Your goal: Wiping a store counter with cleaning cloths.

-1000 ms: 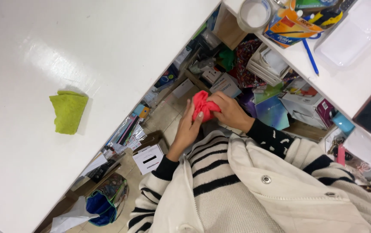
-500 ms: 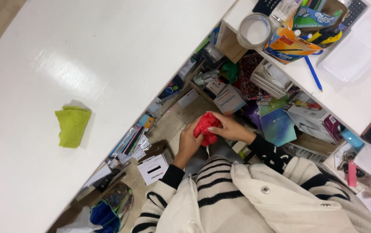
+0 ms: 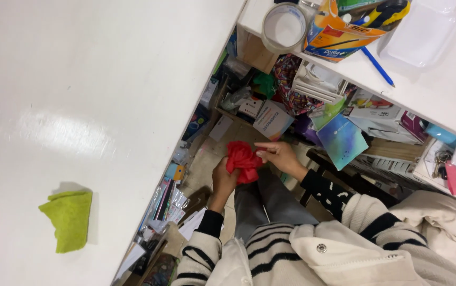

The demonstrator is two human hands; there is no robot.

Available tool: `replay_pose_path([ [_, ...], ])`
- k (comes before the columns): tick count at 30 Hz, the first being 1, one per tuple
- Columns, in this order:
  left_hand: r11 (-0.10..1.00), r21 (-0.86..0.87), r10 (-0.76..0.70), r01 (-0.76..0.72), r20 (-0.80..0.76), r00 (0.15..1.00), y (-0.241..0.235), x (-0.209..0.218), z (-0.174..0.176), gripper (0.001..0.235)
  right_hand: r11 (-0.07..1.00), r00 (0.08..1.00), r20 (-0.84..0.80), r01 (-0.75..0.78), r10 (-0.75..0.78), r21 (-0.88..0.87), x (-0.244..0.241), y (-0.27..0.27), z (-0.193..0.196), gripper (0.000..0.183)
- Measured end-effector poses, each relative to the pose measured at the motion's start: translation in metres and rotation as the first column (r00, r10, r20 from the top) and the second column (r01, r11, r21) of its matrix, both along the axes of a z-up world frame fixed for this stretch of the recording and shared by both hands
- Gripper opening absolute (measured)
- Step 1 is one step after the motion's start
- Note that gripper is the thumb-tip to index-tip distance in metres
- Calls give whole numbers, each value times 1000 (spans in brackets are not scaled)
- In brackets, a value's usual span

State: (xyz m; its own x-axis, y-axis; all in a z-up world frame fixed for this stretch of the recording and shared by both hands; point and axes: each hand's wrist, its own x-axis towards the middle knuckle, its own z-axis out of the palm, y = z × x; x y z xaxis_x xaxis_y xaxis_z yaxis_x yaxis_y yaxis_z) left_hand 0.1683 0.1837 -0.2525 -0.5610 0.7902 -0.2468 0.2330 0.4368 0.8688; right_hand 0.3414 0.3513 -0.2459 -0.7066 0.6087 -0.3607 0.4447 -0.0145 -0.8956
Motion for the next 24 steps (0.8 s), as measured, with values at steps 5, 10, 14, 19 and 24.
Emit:
replay_pose_path([
  [5, 997, -45, -75, 70, -129, 989, 23, 7, -69, 70, 996, 998, -17, 54, -53, 64, -12, 37, -72, 37],
  [10, 998, -40, -49, 46, -97, 994, 72, -2, -128, 78, 964, 999, -29, 36, -29, 263, -34, 69, -165, 50],
  [14, 997, 67, -28, 33, -79, 997, 103, -1, -154, 97, 895, 1000, 15, -25, 20, 445, -50, 65, -170, 51],
  [19, 967, 245, -29, 72, -175, 984, 140, -2, -165, 113, 795, 997, -57, -12, 58, 606, -54, 83, -215, 69],
  [24, 931, 193, -179, 309, -496, 850, 146, 6, -214, 110, 960, 977, -94, 208, -193, 186, -75, 125, -271, 36],
])
